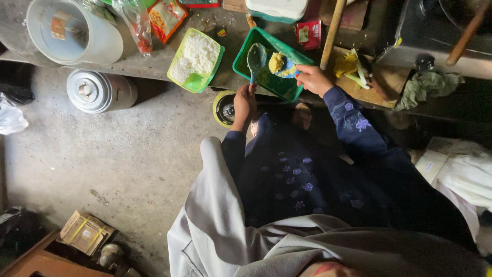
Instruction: The person sits at a food-stall counter and uses a spatula to scoop yellow batter from a green container, shaping portions and dropping them into a wok of hot oil to fry fritters. They occasionally stir the frying pieces and transfer finished fritters to a basket beside the wok.
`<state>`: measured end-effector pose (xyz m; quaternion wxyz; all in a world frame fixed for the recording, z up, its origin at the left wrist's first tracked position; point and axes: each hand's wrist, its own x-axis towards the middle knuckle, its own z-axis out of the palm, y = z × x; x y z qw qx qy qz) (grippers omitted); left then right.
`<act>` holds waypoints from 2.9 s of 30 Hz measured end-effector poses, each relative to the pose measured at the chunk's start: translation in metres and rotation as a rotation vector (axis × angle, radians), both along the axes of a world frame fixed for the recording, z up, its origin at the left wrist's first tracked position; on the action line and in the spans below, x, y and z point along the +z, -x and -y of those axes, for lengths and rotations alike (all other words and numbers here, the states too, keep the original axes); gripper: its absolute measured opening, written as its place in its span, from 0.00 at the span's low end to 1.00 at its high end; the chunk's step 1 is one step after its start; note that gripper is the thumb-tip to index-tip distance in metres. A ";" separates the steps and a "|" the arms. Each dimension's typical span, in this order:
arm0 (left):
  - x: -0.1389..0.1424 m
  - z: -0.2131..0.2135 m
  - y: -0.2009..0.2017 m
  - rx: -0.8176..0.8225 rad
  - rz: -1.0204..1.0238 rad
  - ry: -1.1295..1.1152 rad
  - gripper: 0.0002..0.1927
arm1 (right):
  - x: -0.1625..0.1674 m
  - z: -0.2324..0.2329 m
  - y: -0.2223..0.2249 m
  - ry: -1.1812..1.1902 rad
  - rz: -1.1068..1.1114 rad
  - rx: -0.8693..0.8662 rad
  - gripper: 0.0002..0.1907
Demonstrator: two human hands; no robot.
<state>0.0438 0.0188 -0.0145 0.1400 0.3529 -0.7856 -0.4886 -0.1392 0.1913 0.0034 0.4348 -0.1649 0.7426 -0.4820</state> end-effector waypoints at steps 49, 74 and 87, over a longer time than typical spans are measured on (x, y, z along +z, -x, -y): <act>0.076 -0.019 -0.054 -0.221 -0.329 -1.074 0.16 | 0.064 0.020 -0.090 0.078 -1.064 -0.056 0.26; 0.080 0.020 -0.057 -0.182 -0.154 -0.297 0.19 | 0.098 0.047 -0.076 0.153 -1.113 0.013 0.24; 0.095 0.020 -0.051 -0.124 -0.085 -0.151 0.18 | 0.101 0.071 -0.060 -0.414 -1.080 0.238 0.13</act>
